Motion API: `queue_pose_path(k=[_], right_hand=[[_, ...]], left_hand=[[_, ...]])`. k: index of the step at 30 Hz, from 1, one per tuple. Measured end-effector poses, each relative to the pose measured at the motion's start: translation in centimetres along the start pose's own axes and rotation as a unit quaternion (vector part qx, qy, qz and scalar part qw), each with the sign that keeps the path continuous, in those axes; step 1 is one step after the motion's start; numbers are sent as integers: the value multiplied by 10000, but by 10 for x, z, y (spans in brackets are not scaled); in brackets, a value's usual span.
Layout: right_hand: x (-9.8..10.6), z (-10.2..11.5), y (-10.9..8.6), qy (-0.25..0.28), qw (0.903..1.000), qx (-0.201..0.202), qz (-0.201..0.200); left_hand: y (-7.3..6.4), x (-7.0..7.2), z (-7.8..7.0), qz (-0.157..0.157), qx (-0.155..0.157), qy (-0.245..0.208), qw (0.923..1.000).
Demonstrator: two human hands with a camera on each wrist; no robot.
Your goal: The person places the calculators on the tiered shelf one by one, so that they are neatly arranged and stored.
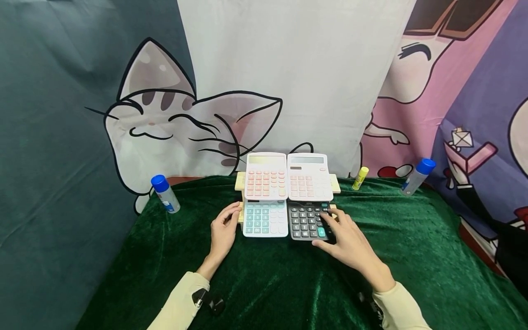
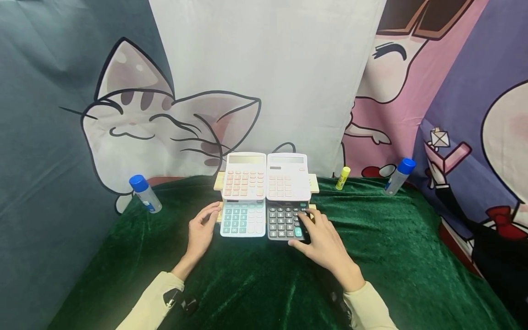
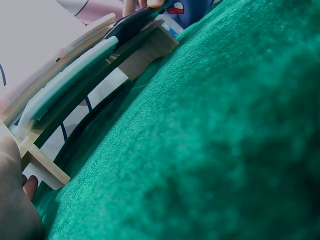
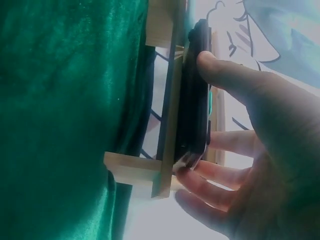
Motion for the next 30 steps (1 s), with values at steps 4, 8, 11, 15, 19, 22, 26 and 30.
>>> queue_pose_path(k=[4,8,11,15,19,22,26,30], right_hand=[[0,0,0,-124,9999,68,-85],[-1,0,1,-89,9999,22,-96],[-2,1,0,23,9999,0,-98],[-4,0,0,148,9999,-33,-77],[-4,-1,0,164,9998,-53,-101],[-5,-1,0,157,9998,-42,-123],[-6,-2,0,163,9998,-63,-116],[-6,-2,0,165,9998,-62,-102]], left_hand=[[-1,0,-1,-7,-19,15,10000],[0,-1,0,-2,-32,58,10000],[0,-1,0,8,-2,60,10000],[0,0,1,30,51,-33,10000],[1,0,1,42,39,-132,9999],[2,0,1,30,4,-180,9998],[2,0,1,30,-7,-187,9998],[2,1,1,6,-4,-184,9998]])
Point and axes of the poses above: each hand's wrist, its own y-axis towards the middle knuckle, its own x-axis out of the back of the hand, z = x × y, the point moved 8 cm from there along y, towards the middle knuckle, and after that the axes turned 13 degrees about -z, right-handed, at the moved point
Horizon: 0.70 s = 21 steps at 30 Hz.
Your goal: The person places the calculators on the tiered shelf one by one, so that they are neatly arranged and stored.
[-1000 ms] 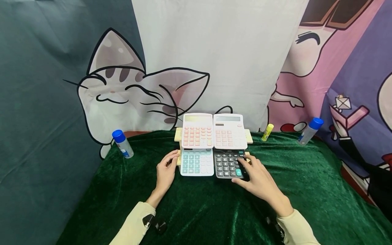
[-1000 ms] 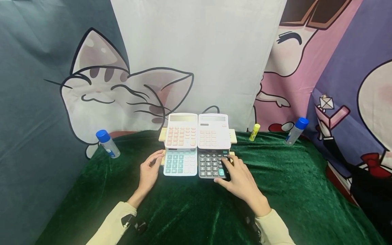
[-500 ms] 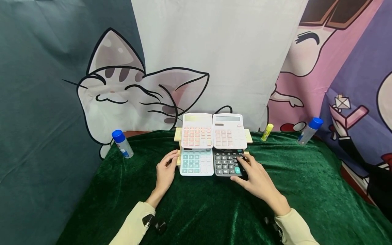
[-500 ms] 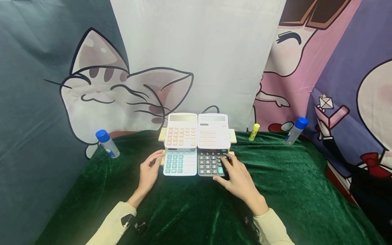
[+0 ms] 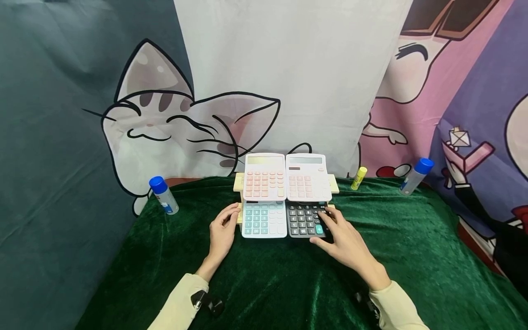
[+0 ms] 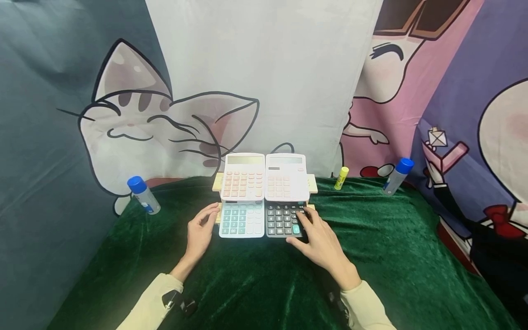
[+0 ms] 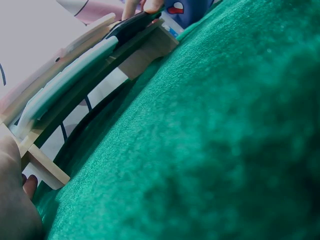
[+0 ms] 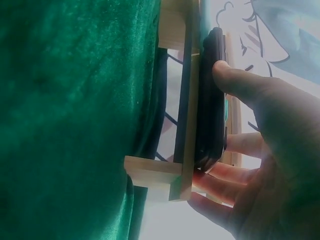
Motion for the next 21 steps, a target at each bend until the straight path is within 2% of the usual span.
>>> queue_pose_path(k=[6,13,21], right_hand=[[1,0,0,15,10000,32,-24],[-2,-3,-4,57,9999,-61,89],[-3,-3,-3,88,9998,-48,162]], left_hand=[[0,-1,0,7,-45,-35,10000],[-2,0,3,44,38,-98,9999],[-1,0,3,1,-49,-164,9999]])
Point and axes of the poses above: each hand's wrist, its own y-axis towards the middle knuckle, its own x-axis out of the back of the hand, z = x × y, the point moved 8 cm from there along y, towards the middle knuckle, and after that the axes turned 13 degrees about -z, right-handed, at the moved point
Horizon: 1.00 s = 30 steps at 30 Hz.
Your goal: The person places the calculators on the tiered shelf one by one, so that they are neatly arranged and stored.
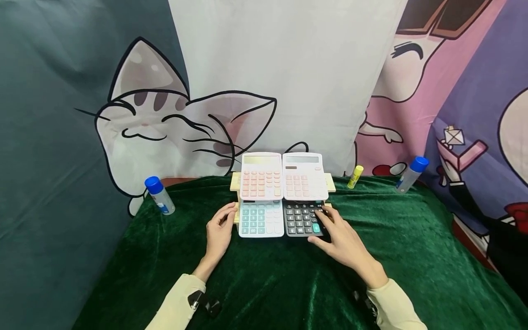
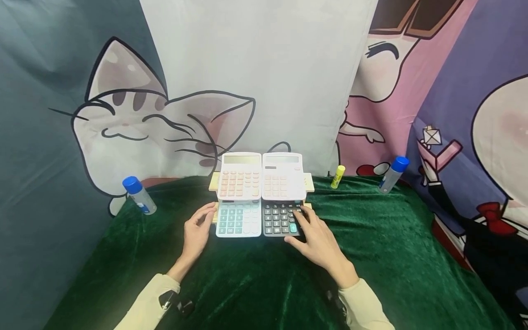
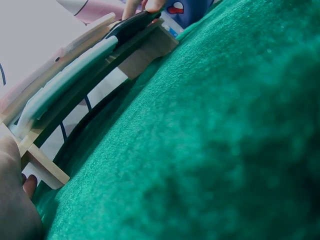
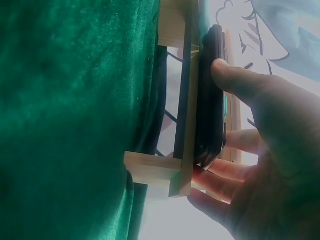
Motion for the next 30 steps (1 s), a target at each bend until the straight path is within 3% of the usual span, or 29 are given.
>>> queue_pose_path(k=[15,22,27,30], right_hand=[[9,-1,0,217,9998,-13,-11],[21,0,3,175,9993,50,-332],[28,0,2,201,9985,222,-468],[32,0,1,122,9977,415,-524]], left_hand=[[3,-8,-2,127,-91,165,9997],[14,-7,32,128,-26,234,9996],[18,-1,30,308,-118,631,9975],[21,4,21,561,-397,1158,9909]])
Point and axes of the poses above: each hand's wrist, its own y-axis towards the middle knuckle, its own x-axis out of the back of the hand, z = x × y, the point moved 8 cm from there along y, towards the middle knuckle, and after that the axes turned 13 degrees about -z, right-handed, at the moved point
